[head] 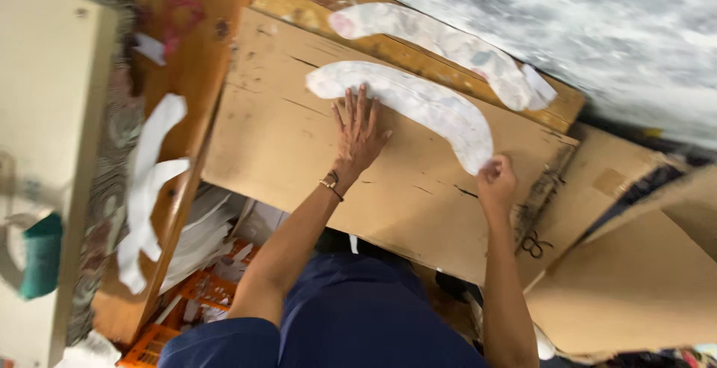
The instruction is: The person repeatedly picks up white fabric pieces and patterned fabric pieces, aligns them, and places them under a press machine. The person stacks the assembled pieces on a cardboard surface.
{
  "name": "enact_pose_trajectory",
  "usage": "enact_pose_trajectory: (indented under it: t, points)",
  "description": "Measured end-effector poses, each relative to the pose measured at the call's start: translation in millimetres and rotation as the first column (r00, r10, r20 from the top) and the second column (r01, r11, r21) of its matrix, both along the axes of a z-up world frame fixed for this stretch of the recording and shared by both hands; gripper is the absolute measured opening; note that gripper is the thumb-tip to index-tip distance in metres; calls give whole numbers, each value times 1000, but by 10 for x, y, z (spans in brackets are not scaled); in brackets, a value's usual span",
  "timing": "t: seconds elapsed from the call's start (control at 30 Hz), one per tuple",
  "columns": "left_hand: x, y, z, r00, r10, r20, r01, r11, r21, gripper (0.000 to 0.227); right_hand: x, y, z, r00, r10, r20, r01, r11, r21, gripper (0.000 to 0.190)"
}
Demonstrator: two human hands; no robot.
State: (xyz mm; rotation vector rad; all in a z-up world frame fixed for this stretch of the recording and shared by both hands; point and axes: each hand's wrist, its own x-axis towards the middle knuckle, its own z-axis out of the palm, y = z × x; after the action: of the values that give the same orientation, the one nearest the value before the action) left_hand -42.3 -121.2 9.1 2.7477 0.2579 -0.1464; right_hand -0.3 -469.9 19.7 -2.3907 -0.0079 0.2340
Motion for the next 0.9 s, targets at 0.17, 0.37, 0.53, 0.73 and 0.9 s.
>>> enact_pose_trajectory:
  t: [0.17, 0.37, 0.53, 0.73, 0.9]
  points:
    - [-186, 296, 111, 988, 151, 34, -150, 988, -21, 90, 25, 160, 64, 995, -80, -67, 75, 994, -76, 24]
    - [-854, 685, 597, 911, 411, -19, -411, 905, -109, 77, -55, 922, 512, 997, 73, -2, -73, 994, -82, 21]
    - [-1968, 1172, 1448, 787, 606, 117, -574, 788, -222, 56, -502, 2699, 1301, 898, 440, 27, -440, 891, 116, 19]
    - [-3280, 2215, 2113, 414, 754, 510, -867, 498, -33, 53, -2052, 4949, 2407, 351, 881, 316, -932, 296, 210, 38]
    - [-3896, 3037, 1995, 471, 768, 433, -873, 477, 103, 43, -3142, 6204, 2657, -133, 867, 480, -991, -118, -60, 54]
